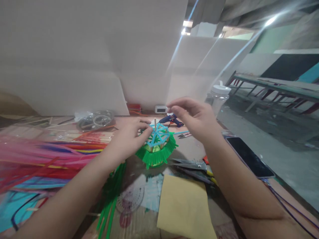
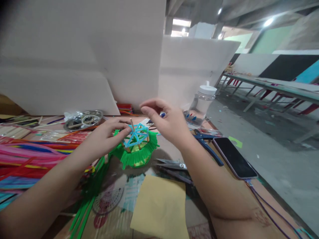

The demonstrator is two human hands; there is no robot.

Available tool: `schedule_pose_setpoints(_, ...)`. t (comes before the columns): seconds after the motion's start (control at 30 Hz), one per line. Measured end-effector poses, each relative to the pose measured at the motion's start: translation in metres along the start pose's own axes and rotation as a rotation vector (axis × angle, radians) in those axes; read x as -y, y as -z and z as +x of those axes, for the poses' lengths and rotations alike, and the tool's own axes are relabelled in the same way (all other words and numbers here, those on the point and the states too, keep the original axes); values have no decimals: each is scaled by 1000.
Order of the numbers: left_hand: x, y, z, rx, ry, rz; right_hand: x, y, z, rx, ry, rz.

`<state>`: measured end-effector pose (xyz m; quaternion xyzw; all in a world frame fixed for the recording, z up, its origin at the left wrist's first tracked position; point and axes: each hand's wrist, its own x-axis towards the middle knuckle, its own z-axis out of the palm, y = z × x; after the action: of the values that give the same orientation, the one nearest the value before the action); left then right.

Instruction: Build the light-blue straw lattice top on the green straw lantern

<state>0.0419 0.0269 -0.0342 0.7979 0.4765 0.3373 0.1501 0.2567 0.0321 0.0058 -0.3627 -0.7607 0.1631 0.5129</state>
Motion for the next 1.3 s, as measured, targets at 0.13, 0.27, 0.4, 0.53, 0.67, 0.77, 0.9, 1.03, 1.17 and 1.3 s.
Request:
schedule_pose_setpoints(0.13,2,10,-1,-44,-15,72,-16,41,8,208,-122,-286)
schedule_pose_setpoints(0.27,1,19,-1,-143,5,40,-79,57,13,489,-356,-602)
schedule_pose_setpoints(0.4,-2,16,4,-203,-33,-74,-136,38,14,432,-515,-590)
schedule_pose_setpoints(0.53,-2,6,12,-198,-105,-105,-164,12,17,405,-535,-529)
schedule_pose_setpoints(0.67,1,2,17,-189,-119,-137,-180,-4,17,402,-560,-463)
schedule_pose_setpoints(0.77,3,2,17,-187,-122,-141,-189,-11,17,384,-590,-432)
schedule_pose_setpoints(0.9,3,3,15,-167,-145,-121,-190,-15,16,343,-617,-393)
schedule_pose_setpoints(1.03,1,3,13,-177,-200,-107,-181,-5,12,269,-614,-335)
schedule_pose_setpoints(1.17,0,3,13,-193,-214,-125,-159,13,9,170,-595,-250)
schedule_pose_setpoints(1.3,-2,6,12,-201,-181,-151,-125,35,7,92,-510,-141)
